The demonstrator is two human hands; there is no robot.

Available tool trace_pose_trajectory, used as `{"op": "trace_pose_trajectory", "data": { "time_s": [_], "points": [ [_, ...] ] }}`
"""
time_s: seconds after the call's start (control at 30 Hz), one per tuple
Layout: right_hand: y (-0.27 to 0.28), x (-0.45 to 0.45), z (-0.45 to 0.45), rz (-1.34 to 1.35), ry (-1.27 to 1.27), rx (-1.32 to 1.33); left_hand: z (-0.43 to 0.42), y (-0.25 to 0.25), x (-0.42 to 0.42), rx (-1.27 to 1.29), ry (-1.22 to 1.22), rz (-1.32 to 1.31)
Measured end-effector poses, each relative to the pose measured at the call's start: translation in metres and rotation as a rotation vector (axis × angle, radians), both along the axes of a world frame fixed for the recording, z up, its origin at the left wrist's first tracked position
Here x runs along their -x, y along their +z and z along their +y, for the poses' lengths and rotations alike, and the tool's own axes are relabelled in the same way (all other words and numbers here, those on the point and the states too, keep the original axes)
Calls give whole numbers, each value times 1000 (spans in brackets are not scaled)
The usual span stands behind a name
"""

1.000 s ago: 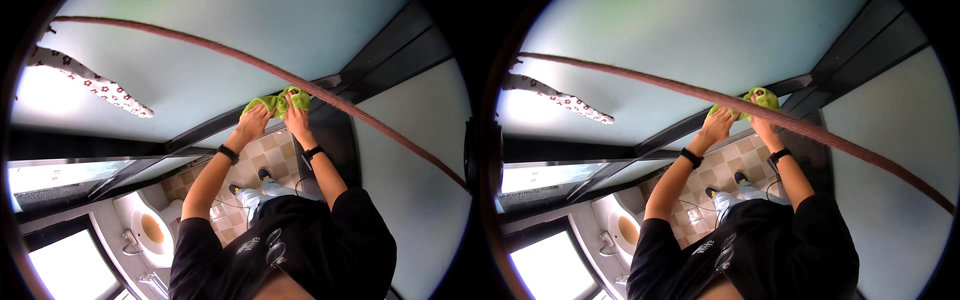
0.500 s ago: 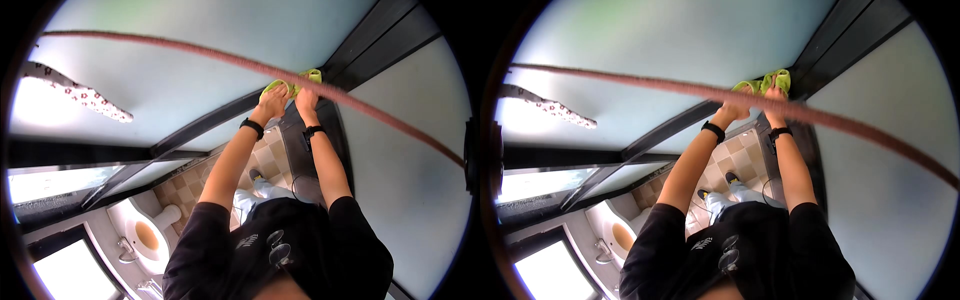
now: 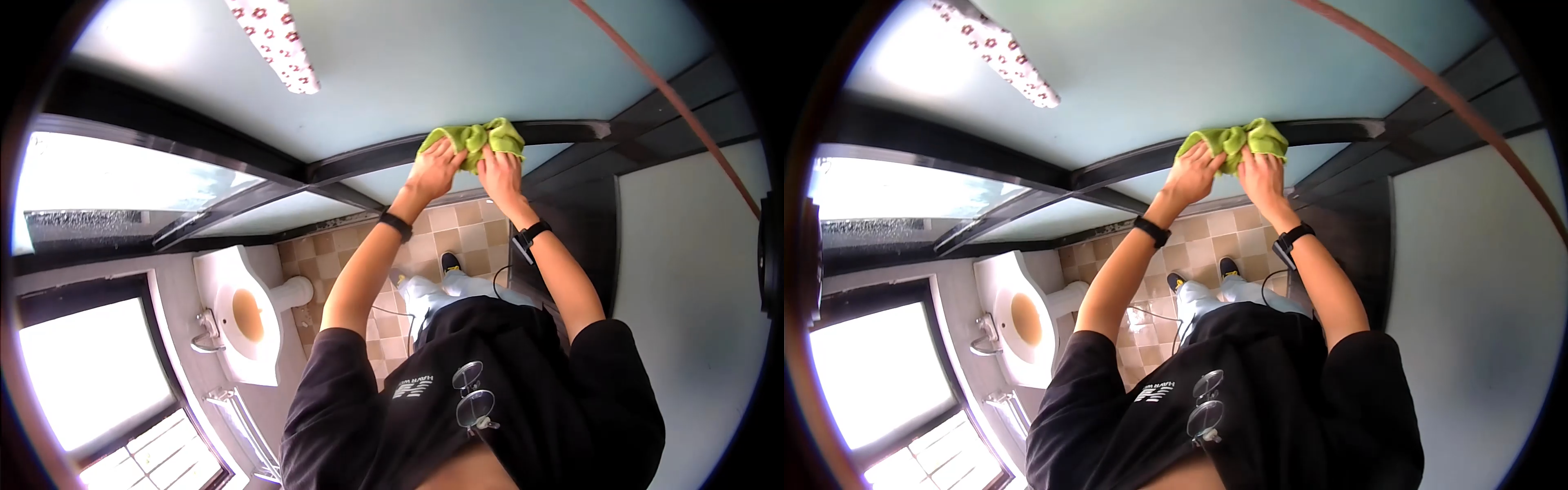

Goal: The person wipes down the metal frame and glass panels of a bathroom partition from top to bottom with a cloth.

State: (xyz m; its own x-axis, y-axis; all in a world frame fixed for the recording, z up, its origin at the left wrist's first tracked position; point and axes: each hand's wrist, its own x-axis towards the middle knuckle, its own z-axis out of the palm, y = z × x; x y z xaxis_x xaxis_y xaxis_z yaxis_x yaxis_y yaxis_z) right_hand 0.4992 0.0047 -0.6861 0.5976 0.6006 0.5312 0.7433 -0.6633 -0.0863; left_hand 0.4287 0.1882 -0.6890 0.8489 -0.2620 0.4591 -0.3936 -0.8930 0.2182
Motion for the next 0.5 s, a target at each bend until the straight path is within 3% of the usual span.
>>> {"op": "trace_pose_trajectory", "data": {
  "time_s": [0.33,0.5],
  "points": [
    [-15,65,122,-22,451,-42,103,-41,113,-43,390,-43],
    [-19,80,157,83,621,-17,115,-24,143,4,585,-58]
  ]
}}
